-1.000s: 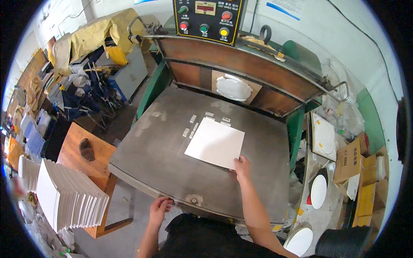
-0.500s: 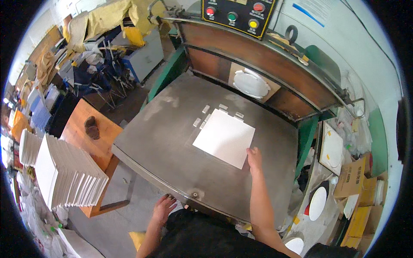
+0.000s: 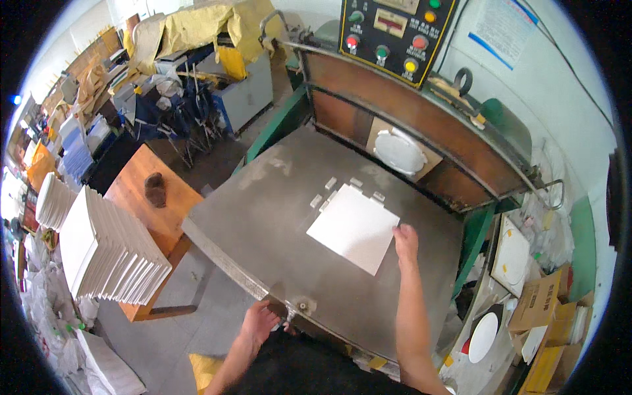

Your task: The person picks up square paper sheets from a stack and places them one by one into a large green industrial cutting machine, سپس pulls a lever to activate the machine and removes the cut circular paper disks.

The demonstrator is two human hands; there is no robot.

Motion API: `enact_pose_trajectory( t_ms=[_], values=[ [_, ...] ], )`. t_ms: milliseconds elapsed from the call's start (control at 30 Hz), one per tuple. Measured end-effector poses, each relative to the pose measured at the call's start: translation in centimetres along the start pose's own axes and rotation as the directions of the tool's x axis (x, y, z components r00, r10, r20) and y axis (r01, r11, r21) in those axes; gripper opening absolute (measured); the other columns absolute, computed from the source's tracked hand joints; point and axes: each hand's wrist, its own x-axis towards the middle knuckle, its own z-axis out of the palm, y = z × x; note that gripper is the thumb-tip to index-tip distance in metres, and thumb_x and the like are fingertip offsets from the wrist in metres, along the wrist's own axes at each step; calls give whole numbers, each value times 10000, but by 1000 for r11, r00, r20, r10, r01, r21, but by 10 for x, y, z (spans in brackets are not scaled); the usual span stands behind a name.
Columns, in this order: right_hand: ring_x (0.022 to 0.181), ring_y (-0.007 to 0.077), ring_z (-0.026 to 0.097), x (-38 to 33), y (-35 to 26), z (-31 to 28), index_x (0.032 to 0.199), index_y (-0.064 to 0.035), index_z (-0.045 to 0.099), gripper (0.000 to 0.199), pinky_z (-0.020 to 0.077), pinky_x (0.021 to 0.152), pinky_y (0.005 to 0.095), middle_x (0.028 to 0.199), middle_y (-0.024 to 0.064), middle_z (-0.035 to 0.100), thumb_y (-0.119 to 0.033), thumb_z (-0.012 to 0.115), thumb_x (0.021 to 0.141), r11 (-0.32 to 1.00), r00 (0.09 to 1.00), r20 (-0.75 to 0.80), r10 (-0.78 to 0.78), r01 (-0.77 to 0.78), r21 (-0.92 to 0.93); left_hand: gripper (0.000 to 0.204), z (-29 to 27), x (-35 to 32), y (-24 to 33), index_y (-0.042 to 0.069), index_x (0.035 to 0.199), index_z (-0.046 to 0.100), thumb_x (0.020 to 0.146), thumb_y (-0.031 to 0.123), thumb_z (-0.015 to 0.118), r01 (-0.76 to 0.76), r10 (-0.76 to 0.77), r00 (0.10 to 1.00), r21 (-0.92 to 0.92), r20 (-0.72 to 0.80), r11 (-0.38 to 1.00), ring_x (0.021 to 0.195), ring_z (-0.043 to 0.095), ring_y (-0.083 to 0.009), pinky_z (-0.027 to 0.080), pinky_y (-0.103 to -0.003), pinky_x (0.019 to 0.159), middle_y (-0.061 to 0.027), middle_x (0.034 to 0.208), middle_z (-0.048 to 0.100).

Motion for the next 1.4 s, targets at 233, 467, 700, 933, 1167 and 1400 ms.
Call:
enact_pose_trajectory(
  t_ms=[233, 467, 700, 933, 1167, 1400],
  values=[
    [1099, 283, 584, 87, -233, -23, 1285, 40, 487, 564, 497, 886, 363, 1203, 182, 578, -304, 687, 885, 734, 687, -275, -672, 668, -125, 404, -4, 8, -3, 14, 1208, 520, 902, 276, 545, 5, -8, 998, 45, 68, 999, 1090, 557, -312, 455, -421, 957, -156, 1148, 582],
    [1046, 369, 556, 91, -354, 19, 1137, 73, 574, 567, 427, 929, 458, 1143, 263, 579, -424, 648, 874, 745, 671, -323, -667, 597, -297, 427, -96, -44, 35, -1, 1248, 515, 919, 263, 579, -285, 293, 954, 110, -64, 952, 1121, 583, -306, 447, -417, 983, -194, 1252, 582],
    [1018, 265, 546, 151, -343, -23, 1372, -39, 444, 724, 507, 782, 410, 1285, 149, 521, -413, 740, 827, 885, 902, -301, -311, 390, 254, 306, -289, -81, 75, 20, 1144, 575, 942, 247, 541, -472, 415, 858, -145, -303, 870, 1024, 622, -282, 492, -406, 912, -147, 1106, 646],
    [1093, 322, 570, 133, -361, 20, 1247, 24, 583, 549, 460, 936, 398, 1195, 177, 619, -382, 663, 885, 968, 808, -538, -241, 162, -190, 194, -418, -155, 170, 45, 1018, 621, 886, 174, 560, -745, 612, 582, -49, -535, 665, 853, 622, -189, 505, -324, 765, -65, 919, 645],
    [943, 181, 613, -246, -367, 369, 1107, -47, 643, 238, 499, 836, 334, 1050, 65, 652, -189, 622, 918, 757, 660, 383, -646, 619, 209, 211, -383, -294, 379, 28, 1041, 617, 902, 185, 595, -708, 965, -186, 707, -185, -1, 951, 588, -165, 461, -305, 839, -78, 1033, 627],
    [1076, 224, 578, -421, -391, 487, 1250, 4, 549, 437, 468, 906, 347, 1203, 146, 574, -214, 668, 891, 643, 325, 609, -724, 639, 423, 284, -304, -338, 436, 86, 1001, 682, 829, 309, 713, 18, 778, 240, 799, 580, -601, 1007, 602, -215, 481, -376, 871, -85, 1096, 642]
  ],
)
